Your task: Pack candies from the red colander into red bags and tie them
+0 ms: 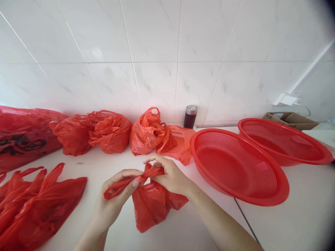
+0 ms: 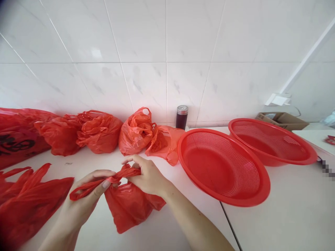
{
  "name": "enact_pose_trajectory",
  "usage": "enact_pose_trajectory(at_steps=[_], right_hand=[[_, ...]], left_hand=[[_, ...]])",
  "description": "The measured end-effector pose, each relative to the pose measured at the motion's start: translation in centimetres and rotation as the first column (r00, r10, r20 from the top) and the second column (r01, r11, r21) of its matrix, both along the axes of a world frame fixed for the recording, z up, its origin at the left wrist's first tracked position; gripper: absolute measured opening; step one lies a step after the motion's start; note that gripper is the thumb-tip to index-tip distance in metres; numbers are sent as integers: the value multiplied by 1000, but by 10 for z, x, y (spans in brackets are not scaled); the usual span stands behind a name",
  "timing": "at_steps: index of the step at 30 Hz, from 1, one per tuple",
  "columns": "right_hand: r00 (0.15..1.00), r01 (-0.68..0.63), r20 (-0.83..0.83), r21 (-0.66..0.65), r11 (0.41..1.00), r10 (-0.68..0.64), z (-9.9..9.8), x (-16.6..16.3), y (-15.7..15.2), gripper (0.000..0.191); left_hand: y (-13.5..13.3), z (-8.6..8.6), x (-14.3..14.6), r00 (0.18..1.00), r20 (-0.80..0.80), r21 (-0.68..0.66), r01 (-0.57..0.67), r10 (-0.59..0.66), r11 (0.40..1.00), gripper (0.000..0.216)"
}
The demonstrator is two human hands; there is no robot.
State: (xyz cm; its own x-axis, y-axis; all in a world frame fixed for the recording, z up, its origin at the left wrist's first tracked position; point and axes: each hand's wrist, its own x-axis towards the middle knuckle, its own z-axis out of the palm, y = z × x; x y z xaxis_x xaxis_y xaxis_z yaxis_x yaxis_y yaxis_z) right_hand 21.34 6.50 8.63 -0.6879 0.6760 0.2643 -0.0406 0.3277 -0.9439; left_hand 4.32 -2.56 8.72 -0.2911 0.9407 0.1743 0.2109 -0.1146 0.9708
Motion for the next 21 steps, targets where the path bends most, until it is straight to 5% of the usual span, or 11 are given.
enact_pose_trajectory(at_steps=[4,9,12,16,18,21], right_hand=[[995,-22,-95,-104,994,12,1,5,-6,42],[974,-32,-223,-258,966,-27,0,4,-11,25],[919,188,-282,-304,934,-277,-12,-1,0,19],[763,456,-278,-409,791,-583,-36,2,29,21],[735,523,-224,-415,745,-640,-47,2,35,27],[782,585,-106,-215,782,-614,-59,-7,22,39]], left_hand=[[3,-5,10,985,-173,157,17,11,987,17],[3,-21,17,906,-398,363,14,142,932,24],[-5,-37,16,911,-379,270,-58,162,961,24],[-25,-58,10,926,-260,77,-265,276,961,27],[-33,-65,8,914,-243,3,-335,325,942,29],[-34,-70,10,894,-128,-60,-439,430,896,31]])
